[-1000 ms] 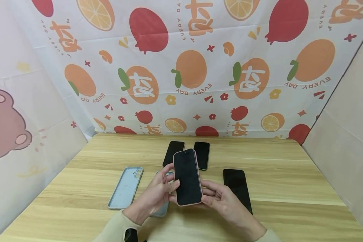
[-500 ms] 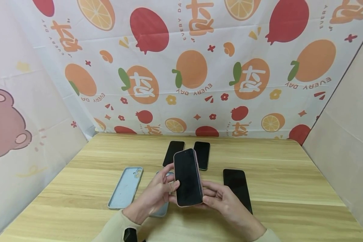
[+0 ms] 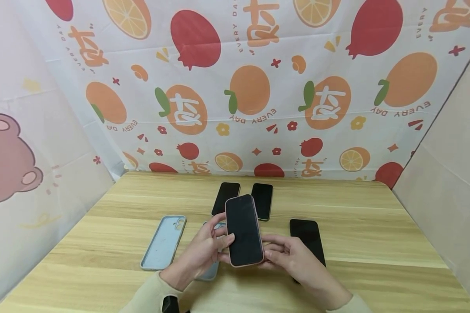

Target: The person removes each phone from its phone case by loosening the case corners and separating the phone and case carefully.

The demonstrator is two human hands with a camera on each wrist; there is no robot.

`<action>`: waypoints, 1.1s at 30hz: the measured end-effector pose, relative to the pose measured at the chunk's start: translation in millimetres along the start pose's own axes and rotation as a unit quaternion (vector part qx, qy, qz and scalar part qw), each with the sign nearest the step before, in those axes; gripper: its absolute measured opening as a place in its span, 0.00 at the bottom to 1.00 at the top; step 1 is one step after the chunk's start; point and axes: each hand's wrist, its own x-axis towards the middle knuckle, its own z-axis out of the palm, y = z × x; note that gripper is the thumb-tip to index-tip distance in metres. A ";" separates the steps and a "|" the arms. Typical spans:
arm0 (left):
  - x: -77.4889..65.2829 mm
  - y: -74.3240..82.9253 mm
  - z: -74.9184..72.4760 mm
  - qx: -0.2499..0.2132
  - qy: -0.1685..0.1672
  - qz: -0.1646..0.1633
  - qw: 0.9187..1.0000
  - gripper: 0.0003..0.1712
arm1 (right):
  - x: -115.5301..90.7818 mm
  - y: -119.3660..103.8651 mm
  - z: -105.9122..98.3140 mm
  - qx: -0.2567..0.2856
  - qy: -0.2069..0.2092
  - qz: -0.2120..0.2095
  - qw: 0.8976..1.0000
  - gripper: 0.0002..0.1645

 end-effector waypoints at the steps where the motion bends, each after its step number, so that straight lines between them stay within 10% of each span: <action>1: 0.0 0.0 0.1 0.004 0.002 0.000 1.000 0.35 | -0.2 -1.8 -0.1 -0.017 0.020 0.012 1.000 0.31; 9: -0.7 -1.7 -1.9 0.030 0.018 0.009 0.999 0.36 | -1.3 -5.9 -2.3 -0.029 0.104 0.006 0.994 0.28; 33: -0.9 -4.7 2.4 0.069 0.059 0.008 0.996 0.40 | 0.0 -13.3 10.5 -0.044 0.148 0.013 0.988 0.25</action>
